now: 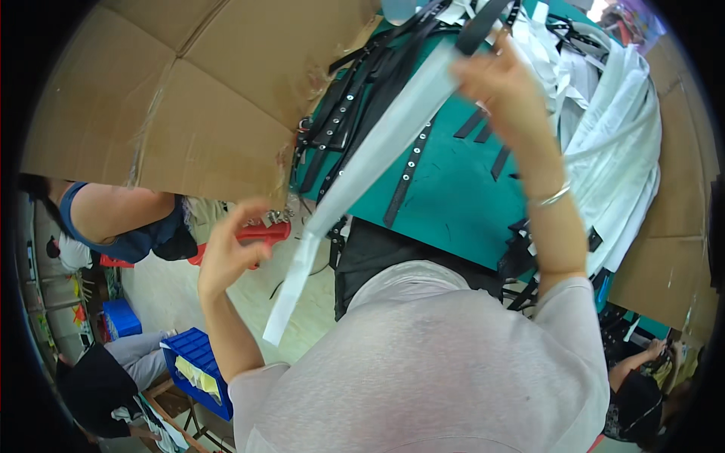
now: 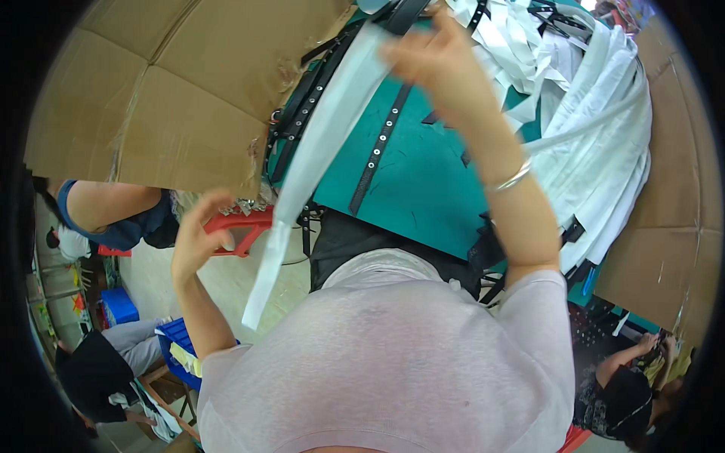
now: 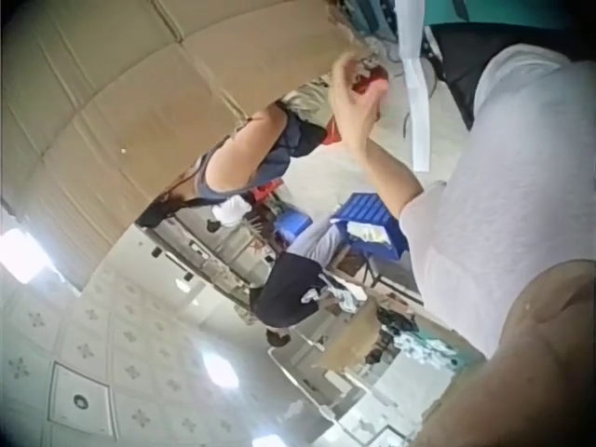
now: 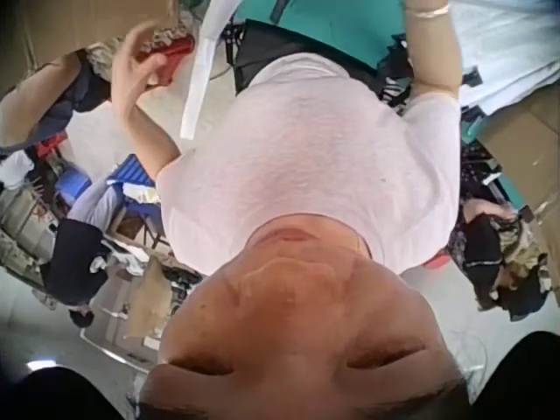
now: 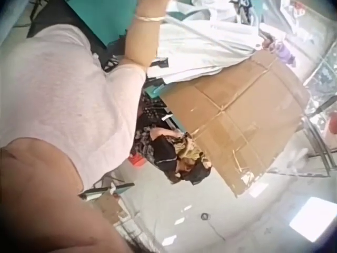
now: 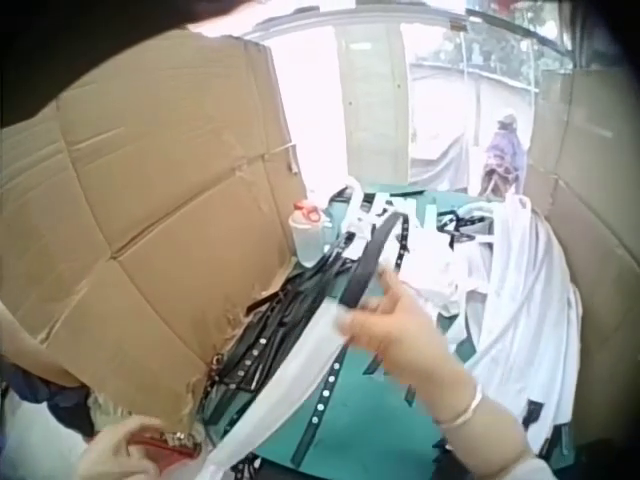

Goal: Wrapping black industrial straps with white protective paper covers at a factory workstation.

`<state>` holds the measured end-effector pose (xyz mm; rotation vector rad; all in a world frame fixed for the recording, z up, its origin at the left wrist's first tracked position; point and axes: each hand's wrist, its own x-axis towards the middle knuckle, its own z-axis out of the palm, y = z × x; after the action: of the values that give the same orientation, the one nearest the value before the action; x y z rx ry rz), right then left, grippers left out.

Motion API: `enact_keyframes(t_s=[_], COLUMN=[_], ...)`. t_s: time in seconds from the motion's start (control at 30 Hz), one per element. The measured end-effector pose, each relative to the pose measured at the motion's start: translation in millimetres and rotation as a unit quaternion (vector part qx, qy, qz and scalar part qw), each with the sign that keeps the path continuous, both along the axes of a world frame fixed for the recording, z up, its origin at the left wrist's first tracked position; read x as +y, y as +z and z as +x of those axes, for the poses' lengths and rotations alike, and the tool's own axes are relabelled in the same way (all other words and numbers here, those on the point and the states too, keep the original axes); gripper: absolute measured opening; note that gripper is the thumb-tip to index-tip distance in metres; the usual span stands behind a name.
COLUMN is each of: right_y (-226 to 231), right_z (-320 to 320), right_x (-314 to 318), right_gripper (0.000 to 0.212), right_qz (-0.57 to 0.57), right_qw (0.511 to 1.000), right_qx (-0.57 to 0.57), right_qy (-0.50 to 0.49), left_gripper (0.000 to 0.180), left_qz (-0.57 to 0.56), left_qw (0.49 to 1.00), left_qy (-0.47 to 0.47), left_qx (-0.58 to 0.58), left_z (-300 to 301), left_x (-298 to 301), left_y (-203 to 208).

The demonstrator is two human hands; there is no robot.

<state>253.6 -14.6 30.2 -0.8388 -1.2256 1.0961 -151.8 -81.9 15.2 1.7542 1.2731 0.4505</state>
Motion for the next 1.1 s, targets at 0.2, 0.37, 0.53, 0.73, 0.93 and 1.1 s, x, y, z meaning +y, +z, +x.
enact_keyframes(t_s=[0.2,0.37,0.53,0.73,0.93,1.1], right_y=[-46.7,-84.1,-101.3,-100.2,-82.3,-88.3], right_z=[-43.2,-29.1,-34.1,-73.5,-108.2,-123.0], right_x=[-70.5,-83.0,-58.3,-62.4,-65.7,-76.2], right_gripper=[0.049,0.031,0.023,0.014,0.010,0.017], right_qz=[-0.155,-0.254,-0.351,-0.345,-0.275,-0.200], right_qw=[0.970,0.953,0.920,0.914,0.939,0.962], right_qx=[0.164,0.142,0.146,0.171,-0.004,0.033], right_qy=[0.094,0.081,0.099,0.131,0.206,0.181], left_gripper=[0.058,0.047,0.049,0.054,0.065,0.059], left_qz=[-0.302,-0.498,-0.542,-0.508,-0.486,-0.476], left_qw=[0.880,0.729,0.709,0.734,0.759,0.761], left_qy=[-0.299,-0.302,-0.254,-0.146,-0.152,-0.138], left_qx=[-0.213,-0.360,-0.372,-0.427,-0.407,-0.418], left_z=[155.5,170.2,144.3,101.6,62.2,64.2], left_x=[65.0,15.0,-9.7,-35.3,-41.9,-39.3], left_y=[-34.5,-83.6,-106.8,-104.8,-91.9,-92.7])
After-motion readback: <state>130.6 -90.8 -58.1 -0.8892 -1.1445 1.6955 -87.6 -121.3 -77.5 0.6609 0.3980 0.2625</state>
